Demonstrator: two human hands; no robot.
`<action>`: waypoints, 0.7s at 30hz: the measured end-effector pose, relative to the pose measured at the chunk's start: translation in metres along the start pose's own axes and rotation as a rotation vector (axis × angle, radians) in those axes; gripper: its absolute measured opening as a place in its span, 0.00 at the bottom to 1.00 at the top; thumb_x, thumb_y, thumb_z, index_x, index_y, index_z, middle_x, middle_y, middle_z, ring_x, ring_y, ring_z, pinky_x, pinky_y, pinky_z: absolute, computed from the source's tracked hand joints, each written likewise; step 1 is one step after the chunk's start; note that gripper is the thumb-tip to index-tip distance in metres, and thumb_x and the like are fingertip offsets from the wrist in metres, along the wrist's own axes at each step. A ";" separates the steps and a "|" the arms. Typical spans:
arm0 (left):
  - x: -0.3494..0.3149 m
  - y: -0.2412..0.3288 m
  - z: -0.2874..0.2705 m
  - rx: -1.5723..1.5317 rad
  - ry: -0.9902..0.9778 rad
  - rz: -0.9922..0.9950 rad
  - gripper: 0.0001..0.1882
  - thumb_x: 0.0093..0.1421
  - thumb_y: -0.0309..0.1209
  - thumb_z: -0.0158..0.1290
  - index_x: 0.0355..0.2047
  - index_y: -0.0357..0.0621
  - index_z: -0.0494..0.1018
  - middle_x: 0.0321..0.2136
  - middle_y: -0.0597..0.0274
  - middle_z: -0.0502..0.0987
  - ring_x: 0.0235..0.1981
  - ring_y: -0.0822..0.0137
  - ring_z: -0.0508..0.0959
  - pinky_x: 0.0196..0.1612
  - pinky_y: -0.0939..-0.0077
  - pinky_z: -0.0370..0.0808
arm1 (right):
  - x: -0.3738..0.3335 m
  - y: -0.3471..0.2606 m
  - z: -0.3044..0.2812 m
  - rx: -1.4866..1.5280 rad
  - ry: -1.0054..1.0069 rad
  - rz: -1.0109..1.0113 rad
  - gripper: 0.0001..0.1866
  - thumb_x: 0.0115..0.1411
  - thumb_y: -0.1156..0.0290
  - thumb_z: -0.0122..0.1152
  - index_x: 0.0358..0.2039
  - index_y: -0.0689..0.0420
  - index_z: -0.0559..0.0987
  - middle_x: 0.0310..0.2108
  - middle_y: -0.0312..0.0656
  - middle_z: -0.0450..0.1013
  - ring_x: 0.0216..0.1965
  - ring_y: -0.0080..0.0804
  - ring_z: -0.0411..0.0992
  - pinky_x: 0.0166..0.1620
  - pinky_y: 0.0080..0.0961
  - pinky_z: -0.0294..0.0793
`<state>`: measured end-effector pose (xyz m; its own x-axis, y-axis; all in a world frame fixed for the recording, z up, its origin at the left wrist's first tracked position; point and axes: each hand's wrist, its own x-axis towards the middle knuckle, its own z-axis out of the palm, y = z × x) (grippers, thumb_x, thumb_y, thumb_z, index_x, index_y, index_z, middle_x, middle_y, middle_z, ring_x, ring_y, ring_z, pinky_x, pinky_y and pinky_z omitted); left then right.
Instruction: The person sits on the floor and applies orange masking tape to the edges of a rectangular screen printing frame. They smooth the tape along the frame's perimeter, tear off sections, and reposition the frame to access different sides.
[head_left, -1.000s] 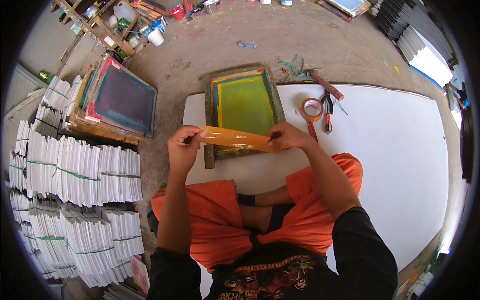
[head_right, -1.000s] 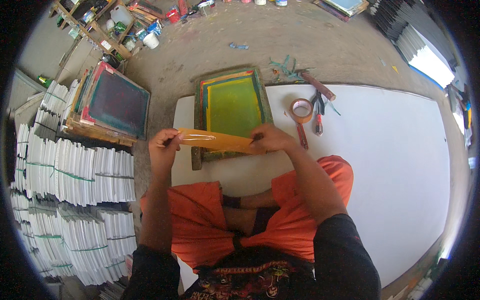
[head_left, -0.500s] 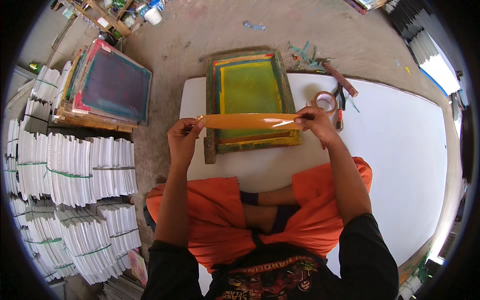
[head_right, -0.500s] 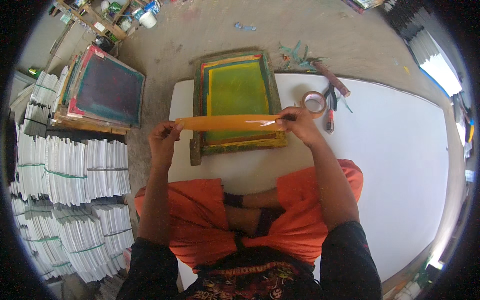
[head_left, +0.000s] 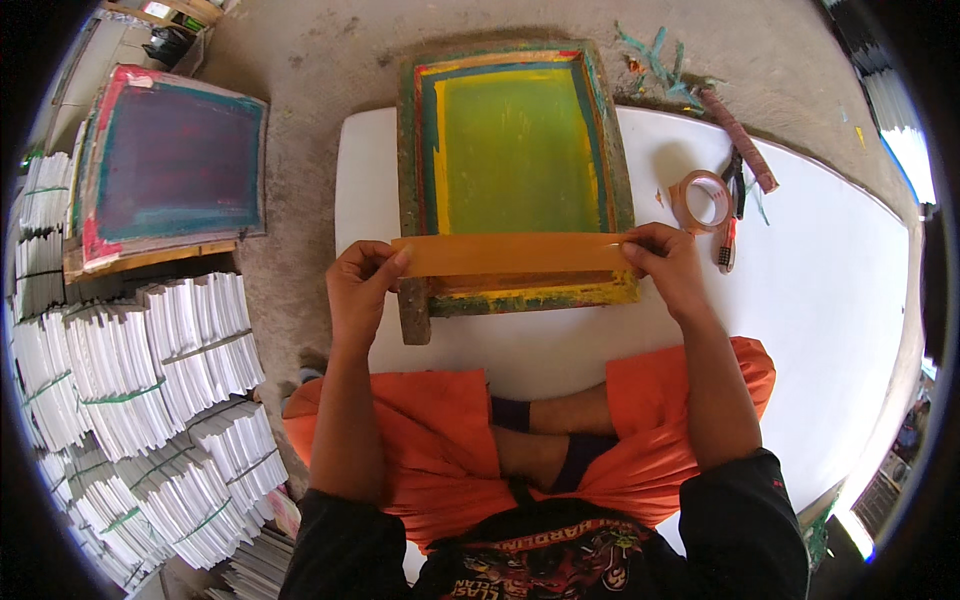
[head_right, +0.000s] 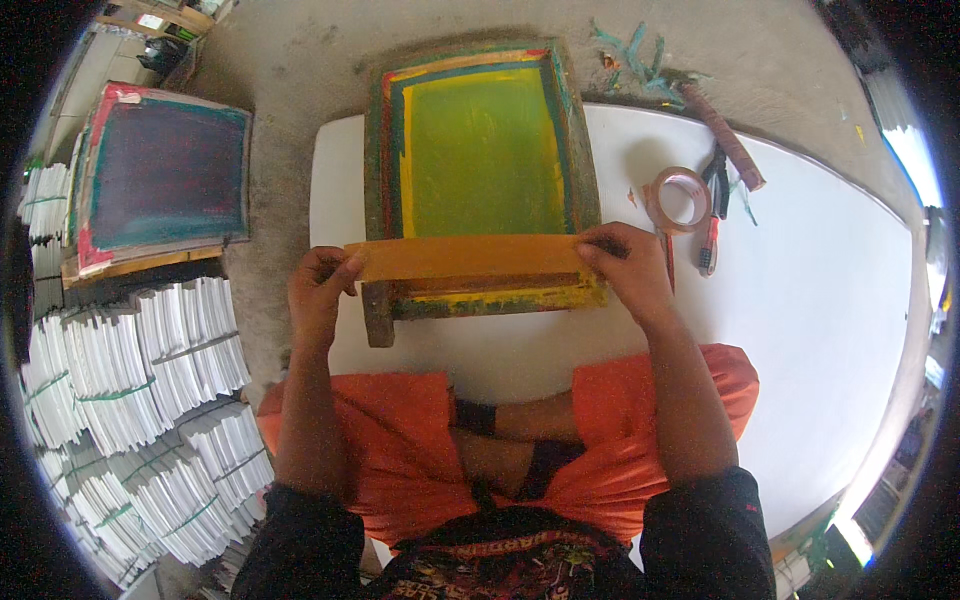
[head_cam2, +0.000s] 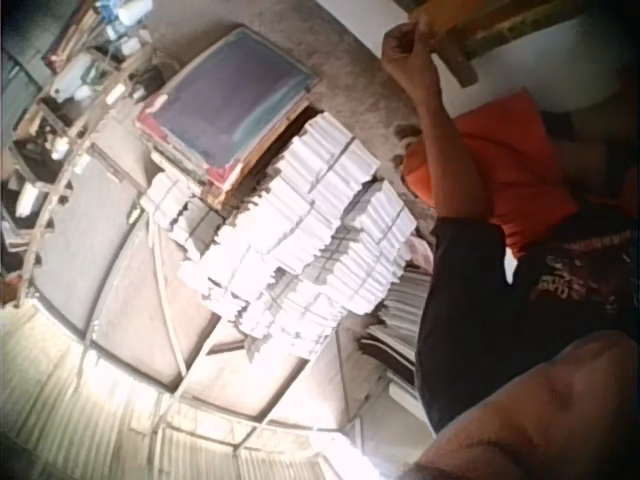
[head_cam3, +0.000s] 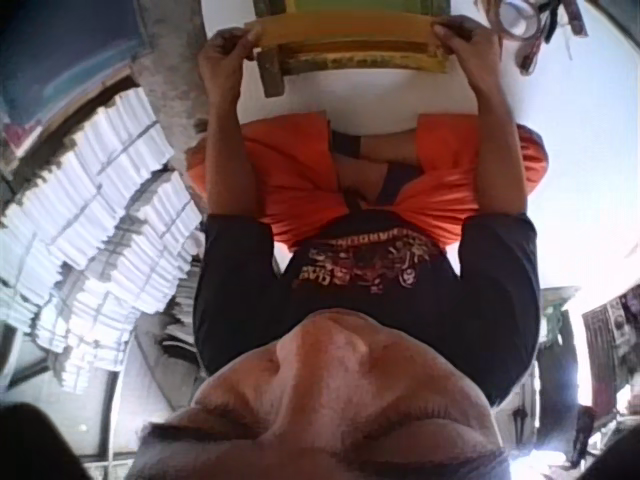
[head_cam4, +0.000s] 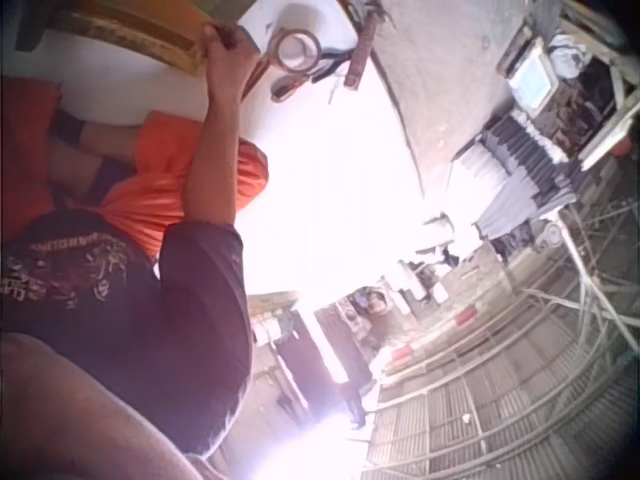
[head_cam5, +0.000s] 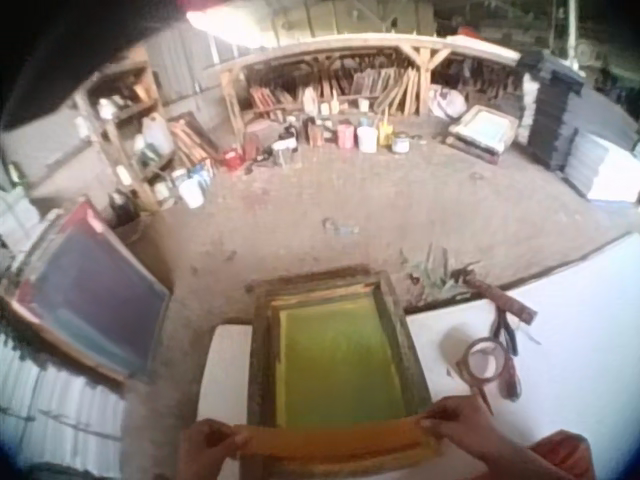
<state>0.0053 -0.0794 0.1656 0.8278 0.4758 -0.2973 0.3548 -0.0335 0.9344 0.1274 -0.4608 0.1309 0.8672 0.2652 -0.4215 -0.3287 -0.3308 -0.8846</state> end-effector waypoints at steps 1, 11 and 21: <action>0.004 -0.002 0.000 0.007 -0.007 -0.009 0.10 0.60 0.30 0.67 0.32 0.38 0.77 0.25 0.66 0.79 0.23 0.79 0.73 0.29 0.82 0.72 | 0.001 -0.001 0.001 0.007 0.005 0.015 0.12 0.60 0.74 0.69 0.43 0.65 0.82 0.29 0.38 0.79 0.27 0.21 0.73 0.31 0.20 0.72; 0.025 -0.009 -0.007 0.028 -0.044 -0.137 0.10 0.61 0.30 0.67 0.33 0.39 0.77 0.26 0.66 0.79 0.24 0.79 0.73 0.29 0.82 0.71 | 0.008 0.004 0.010 0.172 0.115 -0.122 0.14 0.58 0.82 0.69 0.37 0.57 0.71 0.26 0.35 0.74 0.28 0.20 0.73 0.31 0.19 0.72; 0.031 -0.014 -0.004 0.135 -0.081 -0.209 0.11 0.59 0.30 0.68 0.31 0.41 0.75 0.24 0.67 0.78 0.23 0.80 0.73 0.26 0.84 0.70 | 0.005 0.007 0.008 -0.135 0.090 -0.161 0.06 0.57 0.80 0.69 0.36 0.62 0.82 0.34 0.40 0.79 0.36 0.24 0.77 0.41 0.23 0.78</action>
<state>0.0243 -0.0607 0.1438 0.7605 0.4127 -0.5014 0.5723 -0.0609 0.8178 0.1268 -0.4541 0.1210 0.9363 0.2445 -0.2520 -0.1356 -0.4103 -0.9018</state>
